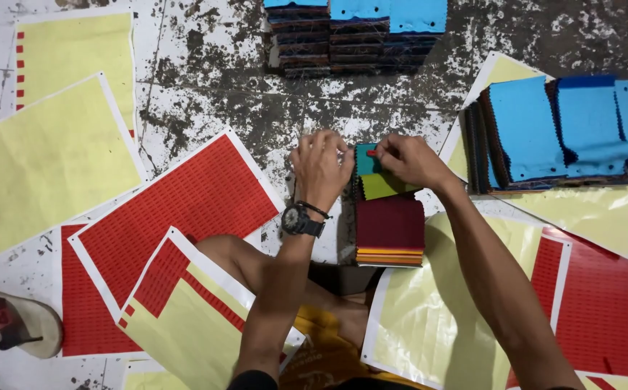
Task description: The person sits on the floor and assembles small notebooks by peeling red adhesive strips from yellow backing sheets and applying them to the spine of stacked paper. The person then places the finished notebooks into a growing stack.
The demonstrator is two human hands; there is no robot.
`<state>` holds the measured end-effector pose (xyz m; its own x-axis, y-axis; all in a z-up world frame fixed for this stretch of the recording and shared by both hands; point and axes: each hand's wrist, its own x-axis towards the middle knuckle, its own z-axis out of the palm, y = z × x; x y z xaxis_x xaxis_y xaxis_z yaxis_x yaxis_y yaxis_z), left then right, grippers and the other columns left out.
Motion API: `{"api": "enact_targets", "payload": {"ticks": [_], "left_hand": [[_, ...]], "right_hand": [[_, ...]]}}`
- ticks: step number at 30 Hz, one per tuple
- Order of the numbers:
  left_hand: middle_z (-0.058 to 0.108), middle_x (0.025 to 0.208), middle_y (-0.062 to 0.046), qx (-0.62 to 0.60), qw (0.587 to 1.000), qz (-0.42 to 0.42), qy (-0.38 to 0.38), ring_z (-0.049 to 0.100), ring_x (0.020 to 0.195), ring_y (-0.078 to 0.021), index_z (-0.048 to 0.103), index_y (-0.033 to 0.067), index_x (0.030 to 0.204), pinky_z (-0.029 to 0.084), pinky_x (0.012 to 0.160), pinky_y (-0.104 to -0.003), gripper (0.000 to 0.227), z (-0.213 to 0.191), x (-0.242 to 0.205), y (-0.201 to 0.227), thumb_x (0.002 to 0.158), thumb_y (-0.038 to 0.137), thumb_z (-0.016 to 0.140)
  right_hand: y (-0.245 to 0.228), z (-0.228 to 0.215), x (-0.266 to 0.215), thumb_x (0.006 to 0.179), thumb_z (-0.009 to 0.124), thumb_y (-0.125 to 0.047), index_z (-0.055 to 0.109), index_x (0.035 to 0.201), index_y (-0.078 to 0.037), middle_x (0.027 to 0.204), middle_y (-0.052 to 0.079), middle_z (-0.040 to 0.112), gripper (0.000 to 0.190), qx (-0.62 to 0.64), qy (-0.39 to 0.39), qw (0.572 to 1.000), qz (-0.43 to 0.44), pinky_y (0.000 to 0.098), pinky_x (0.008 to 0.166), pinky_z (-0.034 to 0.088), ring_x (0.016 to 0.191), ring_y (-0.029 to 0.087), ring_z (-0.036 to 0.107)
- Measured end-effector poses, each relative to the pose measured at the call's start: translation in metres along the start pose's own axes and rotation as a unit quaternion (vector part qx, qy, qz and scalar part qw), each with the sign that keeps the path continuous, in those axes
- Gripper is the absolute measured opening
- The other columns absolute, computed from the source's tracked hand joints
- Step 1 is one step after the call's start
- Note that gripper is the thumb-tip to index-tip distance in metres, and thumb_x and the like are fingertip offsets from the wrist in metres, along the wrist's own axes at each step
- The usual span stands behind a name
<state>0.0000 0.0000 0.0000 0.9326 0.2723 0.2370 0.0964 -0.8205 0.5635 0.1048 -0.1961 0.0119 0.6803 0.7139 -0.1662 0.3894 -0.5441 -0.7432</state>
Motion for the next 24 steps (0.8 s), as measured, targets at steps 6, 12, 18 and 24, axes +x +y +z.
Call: {"api": "enact_targets", "payload": {"ticks": [6,12,18,24], "left_hand": [[0.071,0.1,-0.003,-0.205,0.977,-0.043,-0.03,0.066,0.101,-0.029,0.064,0.0186,0.109,0.048,0.094,-0.045,0.017,0.014,-0.002,-0.011,0.093,0.015,0.06],[0.075,0.101,-0.005,-0.288,0.955,-0.061,-0.04,0.069,0.103,-0.0338,0.073,0.0195,0.105,0.056,0.091,-0.042,0.02,0.015,0.002,-0.003,0.088,0.013,0.063],[0.074,0.098,0.001,-0.248,0.964,-0.08,-0.052,0.069,0.097,-0.0258,0.074,0.0251,0.098,0.058,0.087,-0.042,0.017,0.036,0.007,-0.01,0.081,0.026,0.076],[0.073,0.096,0.002,-0.242,0.961,-0.121,-0.054,0.07,0.094,-0.0255,0.073,0.023,0.093,0.059,0.084,-0.042,0.015,0.031,0.009,-0.003,0.079,0.026,0.077]], "right_hand": [[-0.022,-0.003,0.008,0.099,0.063,-0.014,0.072,0.094,0.0,0.074,0.018,0.073,0.017,0.043,-0.038,0.997,0.041,0.0458,0.073,0.054,0.075,0.033,0.071],[-0.018,0.001,0.016,0.098,0.062,-0.019,0.072,0.095,0.002,0.078,0.023,0.072,0.024,-0.017,-0.031,0.998,0.046,0.0516,0.074,0.053,0.082,0.043,0.071],[-0.015,0.011,0.014,0.095,0.066,-0.022,0.075,0.099,-0.002,0.08,0.019,0.074,0.022,-0.065,-0.032,0.994,0.08,0.0471,0.074,0.055,0.084,0.037,0.073],[-0.036,0.008,0.002,0.089,0.077,-0.025,0.074,0.112,-0.006,0.094,0.024,0.075,0.03,-0.172,0.008,0.977,0.125,0.0545,0.076,0.061,0.09,0.042,0.074]]}}
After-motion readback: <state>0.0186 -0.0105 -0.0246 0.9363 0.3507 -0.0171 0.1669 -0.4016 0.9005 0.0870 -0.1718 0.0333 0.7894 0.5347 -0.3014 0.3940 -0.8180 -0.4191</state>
